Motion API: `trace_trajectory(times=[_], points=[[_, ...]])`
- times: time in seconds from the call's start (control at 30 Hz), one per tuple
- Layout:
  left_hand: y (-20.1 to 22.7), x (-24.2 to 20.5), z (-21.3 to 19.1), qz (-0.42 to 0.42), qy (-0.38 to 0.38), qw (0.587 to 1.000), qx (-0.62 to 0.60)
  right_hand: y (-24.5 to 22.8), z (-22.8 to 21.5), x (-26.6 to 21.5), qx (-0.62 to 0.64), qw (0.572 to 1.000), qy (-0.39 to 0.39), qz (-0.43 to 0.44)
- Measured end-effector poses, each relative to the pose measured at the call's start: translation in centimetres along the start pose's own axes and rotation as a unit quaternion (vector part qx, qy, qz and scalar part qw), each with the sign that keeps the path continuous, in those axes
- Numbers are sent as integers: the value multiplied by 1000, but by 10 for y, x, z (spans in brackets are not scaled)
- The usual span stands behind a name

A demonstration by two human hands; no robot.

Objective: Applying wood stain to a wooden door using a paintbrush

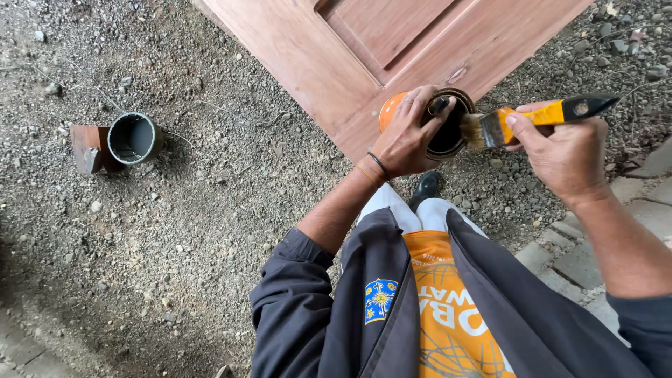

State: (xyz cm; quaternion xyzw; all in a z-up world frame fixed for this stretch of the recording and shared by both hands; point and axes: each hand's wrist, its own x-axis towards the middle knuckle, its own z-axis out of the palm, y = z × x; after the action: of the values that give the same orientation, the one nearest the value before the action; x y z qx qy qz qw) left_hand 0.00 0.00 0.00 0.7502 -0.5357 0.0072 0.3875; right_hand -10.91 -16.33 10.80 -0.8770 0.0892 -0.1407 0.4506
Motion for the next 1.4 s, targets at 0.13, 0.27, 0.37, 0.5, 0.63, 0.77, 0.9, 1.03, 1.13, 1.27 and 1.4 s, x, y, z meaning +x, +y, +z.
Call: trace_trajectory(times=[0.13, 0.27, 0.37, 0.5, 0.63, 0.77, 0.9, 1.03, 1.13, 1.27, 1.4], points=[[0, -1, 0, 5, 30, 1000, -2, -6, 2, 1, 44, 998, 21, 43], [-4, -4, 1, 3, 15, 1000, 19, 1, 5, 1, 68, 997, -18, 14], [-7, -10, 5, -11, 34, 999, 7, 21, -10, -6, 58, 997, 4, 47], [-6, -24, -1, -85, 53, 995, 15, 71, -24, -16, 261, 933, 126, 214], [-1, -45, -33, -155, 54, 986, 14, 90, 1, -20, 370, 841, 84, 384], [12, -75, -72, -225, 129, 966, 10, 105, 69, -39, 413, 812, 30, 412], [20, -117, -96, -316, 152, 932, 88, 85, 129, -58, 308, 893, -60, 324], [28, -144, -108, -327, 237, 902, 152, 97, 154, -70, 323, 892, -25, 316], [37, -160, -113, -366, 247, 878, 183, 100, 128, -50, 218, 931, -56, 289], [47, -178, -113, -424, 263, 845, 194, 151, 74, -6, 102, 978, 43, 174], [58, -185, -119, -453, 260, 828, 205, 310, 27, 26, 142, 965, 166, 146]])
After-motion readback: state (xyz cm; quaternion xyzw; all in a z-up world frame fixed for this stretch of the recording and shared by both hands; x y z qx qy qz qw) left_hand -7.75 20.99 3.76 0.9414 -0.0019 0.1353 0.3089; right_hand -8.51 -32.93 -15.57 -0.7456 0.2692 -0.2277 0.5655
